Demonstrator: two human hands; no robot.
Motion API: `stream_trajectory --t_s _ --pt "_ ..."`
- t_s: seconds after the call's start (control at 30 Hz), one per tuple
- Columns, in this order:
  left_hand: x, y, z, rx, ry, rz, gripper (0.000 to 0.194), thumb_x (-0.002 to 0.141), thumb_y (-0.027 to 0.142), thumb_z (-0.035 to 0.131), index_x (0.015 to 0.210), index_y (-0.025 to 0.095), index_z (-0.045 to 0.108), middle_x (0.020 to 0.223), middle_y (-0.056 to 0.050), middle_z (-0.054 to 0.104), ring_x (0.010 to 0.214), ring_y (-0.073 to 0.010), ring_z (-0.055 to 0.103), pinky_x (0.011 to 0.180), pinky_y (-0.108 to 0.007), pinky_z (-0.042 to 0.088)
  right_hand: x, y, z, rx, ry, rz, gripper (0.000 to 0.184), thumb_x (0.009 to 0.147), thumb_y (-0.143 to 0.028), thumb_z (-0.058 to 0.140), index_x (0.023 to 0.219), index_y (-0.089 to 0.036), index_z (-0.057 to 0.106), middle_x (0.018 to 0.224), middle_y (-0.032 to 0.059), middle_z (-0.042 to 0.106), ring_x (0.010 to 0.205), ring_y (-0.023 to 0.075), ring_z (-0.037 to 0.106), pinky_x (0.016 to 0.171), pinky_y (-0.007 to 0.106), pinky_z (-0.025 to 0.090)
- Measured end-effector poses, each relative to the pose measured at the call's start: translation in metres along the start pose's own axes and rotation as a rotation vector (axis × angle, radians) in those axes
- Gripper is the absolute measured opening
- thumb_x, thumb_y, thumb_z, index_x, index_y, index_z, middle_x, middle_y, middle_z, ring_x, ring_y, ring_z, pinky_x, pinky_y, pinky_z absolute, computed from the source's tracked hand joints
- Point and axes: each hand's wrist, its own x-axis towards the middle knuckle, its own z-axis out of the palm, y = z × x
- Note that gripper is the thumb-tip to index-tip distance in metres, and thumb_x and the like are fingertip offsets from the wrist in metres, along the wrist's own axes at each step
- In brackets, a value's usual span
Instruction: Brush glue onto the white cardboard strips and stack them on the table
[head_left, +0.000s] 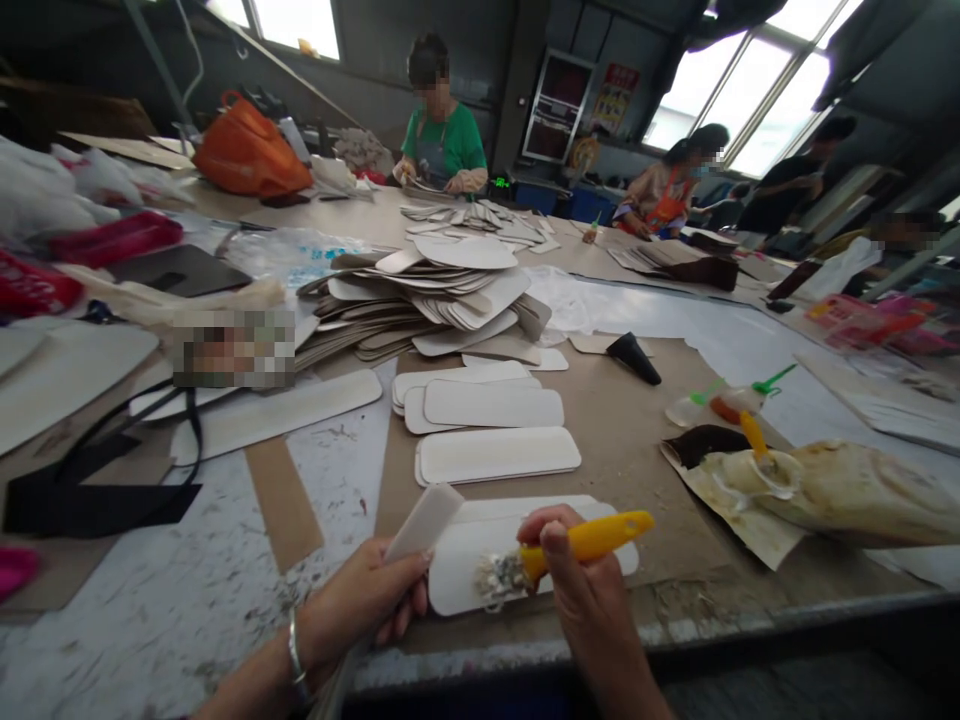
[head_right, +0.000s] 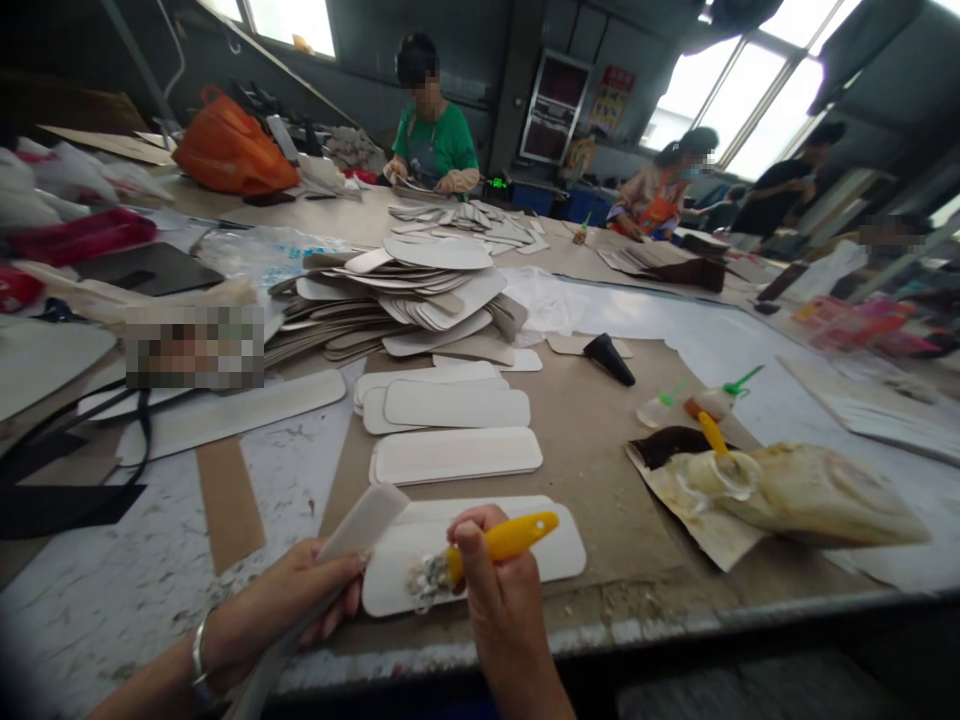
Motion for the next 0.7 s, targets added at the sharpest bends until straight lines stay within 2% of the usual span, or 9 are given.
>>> stream_trajectory --t_s 0.07,0.17,0.3,0.43,0.57,0.7 --pt "0.001 -0.002 -0.001 -0.01 -0.016 0.002 0.051 0.057 0.067 0.051 0.048 0.017 0.049 0.033 0.003 0.043 0.028 -0.0047 0.029 0.035 -0.02 0.019 0.002 0.009 0.013 0.094 -0.045 0.08 0.043 0.076 -0.06 0.053 0.075 -0.017 0.056 0.059 -0.0017 0.052 0.05 0.0121 0.052 0.048 0.023 0.043" --pt "0.002 -0.003 -0.003 -0.021 -0.034 0.003 0.051 0.057 0.067 0.05 0.047 0.017 0.049 0.033 0.003 0.042 0.028 -0.0047 0.029 0.035 -0.019 0.02 0.004 0.019 0.016 0.066 -0.049 0.157 0.038 0.071 -0.054 0.064 0.075 -0.017 0.056 0.062 -0.0009 0.056 0.053 0.013 0.055 0.051 0.023 0.046" --pt "0.002 -0.005 -0.005 -0.027 -0.053 0.015 0.051 0.06 0.066 0.049 0.048 0.017 0.049 0.033 0.003 0.042 0.028 -0.005 0.03 0.034 -0.019 0.02 0.003 0.021 0.006 -0.035 -0.03 0.146 0.033 0.072 -0.048 0.066 0.077 -0.018 0.055 0.063 0.0001 0.058 0.057 0.0156 0.058 0.056 0.026 0.048" --pt "0.005 -0.008 -0.004 -0.009 -0.053 0.04 0.049 0.061 0.065 0.048 0.048 0.018 0.048 0.033 0.003 0.043 0.027 -0.0056 0.031 0.034 -0.019 0.022 -0.003 0.02 0.011 -0.05 -0.028 0.122 0.03 0.075 -0.047 0.063 0.077 -0.019 0.054 0.062 0.0005 0.058 0.059 0.0174 0.059 0.057 0.027 0.049" --pt "0.004 -0.011 0.0 0.026 0.01 0.054 0.046 0.062 0.063 0.044 0.048 0.019 0.046 0.031 0.004 0.041 0.026 -0.0057 0.028 0.032 -0.019 0.02 -0.006 0.033 0.009 -0.273 0.105 -0.018 0.026 0.078 -0.044 0.059 0.075 -0.019 0.056 0.067 0.0016 0.057 0.06 0.0168 0.056 0.056 0.028 0.046" --pt "0.0 -0.015 0.002 0.054 0.053 0.073 0.044 0.065 0.061 0.04 0.05 0.02 0.046 0.032 0.005 0.041 0.026 -0.0061 0.028 0.033 -0.019 0.021 -0.002 0.046 -0.03 -0.6 0.275 -0.257 0.021 0.082 -0.039 0.056 0.074 -0.019 0.058 0.074 0.0038 0.057 0.07 0.0186 0.056 0.065 0.031 0.046"
